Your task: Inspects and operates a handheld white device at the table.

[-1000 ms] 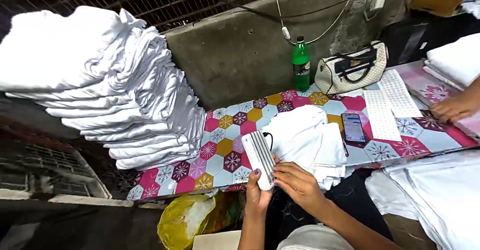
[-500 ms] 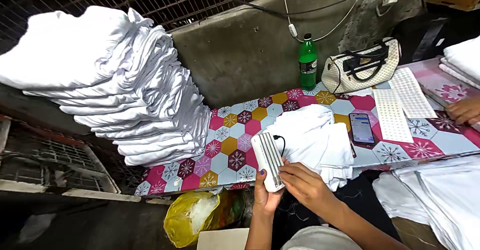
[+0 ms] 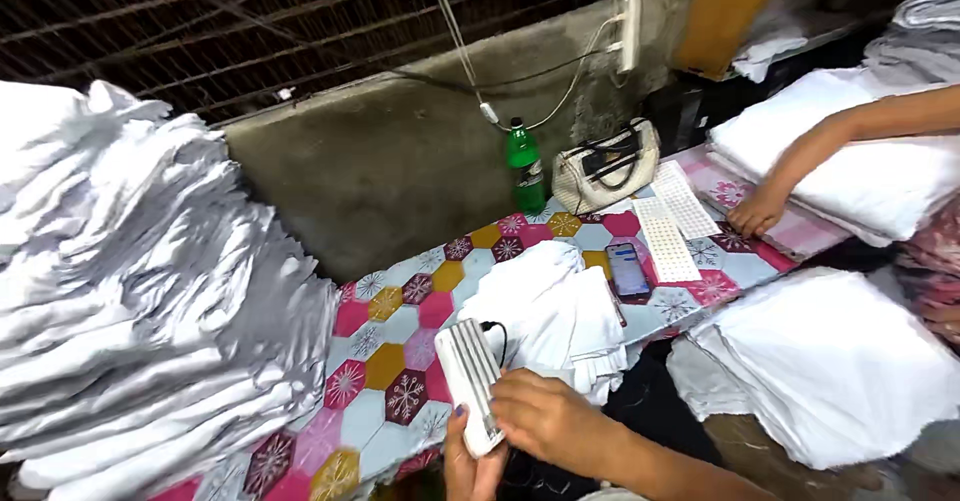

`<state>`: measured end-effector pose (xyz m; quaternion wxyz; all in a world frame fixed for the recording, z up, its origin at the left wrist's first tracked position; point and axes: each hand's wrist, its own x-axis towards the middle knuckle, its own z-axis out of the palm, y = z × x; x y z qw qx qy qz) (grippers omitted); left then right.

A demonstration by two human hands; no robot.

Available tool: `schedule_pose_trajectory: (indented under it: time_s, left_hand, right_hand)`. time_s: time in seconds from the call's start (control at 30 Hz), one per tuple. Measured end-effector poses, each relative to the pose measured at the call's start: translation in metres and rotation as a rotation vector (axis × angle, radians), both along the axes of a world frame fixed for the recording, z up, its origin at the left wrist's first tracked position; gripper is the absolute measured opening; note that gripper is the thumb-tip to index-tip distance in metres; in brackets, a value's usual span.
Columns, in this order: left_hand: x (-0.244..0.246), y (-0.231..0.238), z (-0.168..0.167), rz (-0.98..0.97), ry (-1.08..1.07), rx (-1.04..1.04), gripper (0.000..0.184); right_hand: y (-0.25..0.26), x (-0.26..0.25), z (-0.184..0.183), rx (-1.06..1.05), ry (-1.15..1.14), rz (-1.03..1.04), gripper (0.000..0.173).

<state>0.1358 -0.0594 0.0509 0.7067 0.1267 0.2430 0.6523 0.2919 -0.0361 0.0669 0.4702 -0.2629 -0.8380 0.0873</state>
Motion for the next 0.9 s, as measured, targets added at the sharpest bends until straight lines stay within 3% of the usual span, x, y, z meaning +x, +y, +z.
schedule_pose_trajectory:
  time_s: [0.3,0.9]
  left_hand:
    - [0.010,0.004,0.008,-0.117,0.034,0.109,0.035]
    - [0.023,0.002,0.010,-0.051,0.114,-0.016,0.045]
  right_hand:
    - [-0.004,0.015,-0.004,0.076,-0.009,-0.029,0.016]
    - [-0.005,0.018,-0.016,0.136,0.025,-0.128,0.021]
